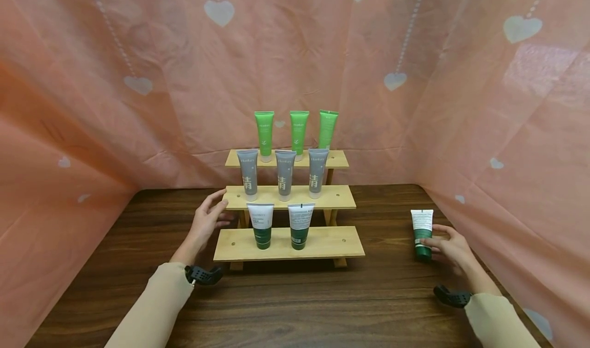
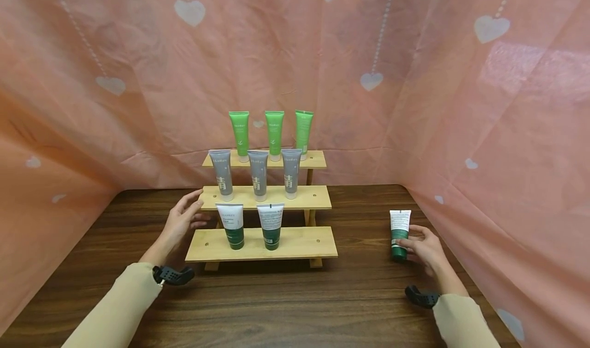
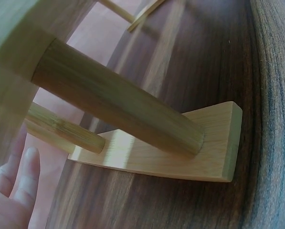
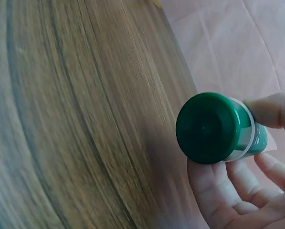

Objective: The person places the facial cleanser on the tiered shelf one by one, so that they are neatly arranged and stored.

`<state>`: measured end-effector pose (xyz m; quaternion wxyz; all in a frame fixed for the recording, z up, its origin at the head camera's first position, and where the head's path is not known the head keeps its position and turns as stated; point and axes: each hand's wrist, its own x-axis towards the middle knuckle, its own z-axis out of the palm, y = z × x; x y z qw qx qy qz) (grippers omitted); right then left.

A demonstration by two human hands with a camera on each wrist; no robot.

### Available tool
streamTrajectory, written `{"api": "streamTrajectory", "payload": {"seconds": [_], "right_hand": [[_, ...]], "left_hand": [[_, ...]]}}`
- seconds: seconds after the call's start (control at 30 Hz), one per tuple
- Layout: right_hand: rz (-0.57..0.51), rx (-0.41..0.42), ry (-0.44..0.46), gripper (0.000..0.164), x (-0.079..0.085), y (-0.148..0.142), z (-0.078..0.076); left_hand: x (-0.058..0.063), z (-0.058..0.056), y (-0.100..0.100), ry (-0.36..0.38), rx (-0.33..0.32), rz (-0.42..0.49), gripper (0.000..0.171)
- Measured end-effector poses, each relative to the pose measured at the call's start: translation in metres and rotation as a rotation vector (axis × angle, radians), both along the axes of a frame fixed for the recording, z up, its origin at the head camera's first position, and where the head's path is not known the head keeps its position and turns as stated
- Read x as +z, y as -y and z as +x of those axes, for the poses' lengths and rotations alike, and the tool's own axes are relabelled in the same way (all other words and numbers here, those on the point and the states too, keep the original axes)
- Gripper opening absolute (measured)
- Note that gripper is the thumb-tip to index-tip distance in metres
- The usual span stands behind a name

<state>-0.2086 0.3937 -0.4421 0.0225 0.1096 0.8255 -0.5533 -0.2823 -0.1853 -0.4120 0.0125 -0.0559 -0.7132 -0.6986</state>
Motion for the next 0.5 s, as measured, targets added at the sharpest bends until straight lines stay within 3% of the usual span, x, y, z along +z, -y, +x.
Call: {"api": "streamTrajectory", "payload": {"seconds": [0.5], "right_hand": [[-0.054,0.079,-0.112,0.083,0.010,0.031,0.005]], "left_hand": [[-0.001,0.000,0.001,-0.008,-0.011,0.011,0.049]]}}
